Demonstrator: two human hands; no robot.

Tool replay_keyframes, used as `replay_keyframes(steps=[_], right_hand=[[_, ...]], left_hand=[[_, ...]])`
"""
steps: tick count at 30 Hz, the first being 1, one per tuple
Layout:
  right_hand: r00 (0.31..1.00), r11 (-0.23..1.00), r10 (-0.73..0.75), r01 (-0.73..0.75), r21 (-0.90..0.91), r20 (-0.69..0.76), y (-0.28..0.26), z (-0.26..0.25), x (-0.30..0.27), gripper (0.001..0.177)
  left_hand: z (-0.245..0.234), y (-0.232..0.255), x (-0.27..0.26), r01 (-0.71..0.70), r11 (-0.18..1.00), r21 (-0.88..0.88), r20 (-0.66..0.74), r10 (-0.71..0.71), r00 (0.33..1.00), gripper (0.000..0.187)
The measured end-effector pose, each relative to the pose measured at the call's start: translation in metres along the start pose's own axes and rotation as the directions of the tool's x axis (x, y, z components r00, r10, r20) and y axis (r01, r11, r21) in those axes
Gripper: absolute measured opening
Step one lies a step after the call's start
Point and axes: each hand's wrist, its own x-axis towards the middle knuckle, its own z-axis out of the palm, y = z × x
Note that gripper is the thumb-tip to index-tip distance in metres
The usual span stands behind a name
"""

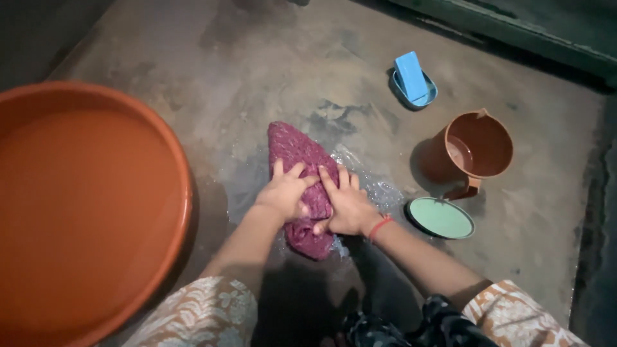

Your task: Washing and scrubbing a purple mat on the floor using water, soap, and a brush.

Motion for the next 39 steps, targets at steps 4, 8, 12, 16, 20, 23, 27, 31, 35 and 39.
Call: replay_keyframes(steps=[4, 8, 12, 16, 20, 23, 27, 31, 35, 39], right_hand=[[0.966, 0.980, -0.114, 0.148, 0.134, -0.232, 0.013, 0.020, 0.020, 0.124], [0.961, 0.982, -0.027, 0.077, 0.171, -0.276, 0.012, 0.025, 0.031, 0.098], [0.959, 0.976, 0.031, 0.032, 0.217, -0.281, 0.010, 0.019, 0.037, 0.091], [0.947, 0.987, 0.011, 0.041, 0.157, -0.320, 0.008, 0.007, 0.031, 0.084], [0.876, 0.988, -0.079, 0.134, 0.082, -0.475, -0.006, -0.027, 0.004, 0.085], [0.733, 0.971, -0.185, 0.239, -0.007, -0.654, -0.011, -0.040, -0.003, 0.085], [0.493, 0.946, -0.273, 0.296, -0.136, -0.826, 0.000, -0.025, -0.008, 0.084], [0.562, 0.927, -0.372, 0.272, -0.259, -0.739, 0.021, 0.021, -0.008, 0.084], [0.876, 0.942, -0.335, 0.305, -0.139, -0.348, -0.001, 0.002, -0.025, 0.091], [0.930, 0.965, -0.258, 0.233, -0.122, -0.263, -0.006, -0.027, -0.025, 0.100]], left_hand=[[0.003, 0.003, 0.003, -0.036, 0.999, -0.016, -0.145, 0.033, 0.989, 0.065], [0.007, 0.008, 0.009, 0.019, 0.999, 0.035, -0.270, -0.009, 0.963, 0.057], [0.005, 0.010, 0.014, 0.045, 0.997, 0.058, -0.354, -0.022, 0.935, 0.056], [-0.002, 0.018, 0.000, 0.105, 0.994, 0.025, -0.367, -0.088, 0.926, 0.054], [-0.027, 0.031, -0.028, 0.082, 0.987, -0.141, -0.449, -0.137, 0.883, 0.057], [-0.044, 0.031, -0.043, 0.027, 0.988, -0.151, -0.532, -0.105, 0.840, 0.062], [-0.034, 0.011, -0.042, -0.259, 0.965, 0.034, -0.758, 0.194, 0.623, 0.071], [0.011, -0.005, -0.041, -0.276, 0.952, 0.134, -0.605, 0.299, 0.738, 0.077], [0.007, -0.029, -0.034, -0.044, 0.998, -0.036, -0.188, 0.037, 0.982, 0.081], [-0.030, -0.031, -0.034, 0.125, 0.950, -0.286, -0.165, -0.177, 0.970, 0.053]])
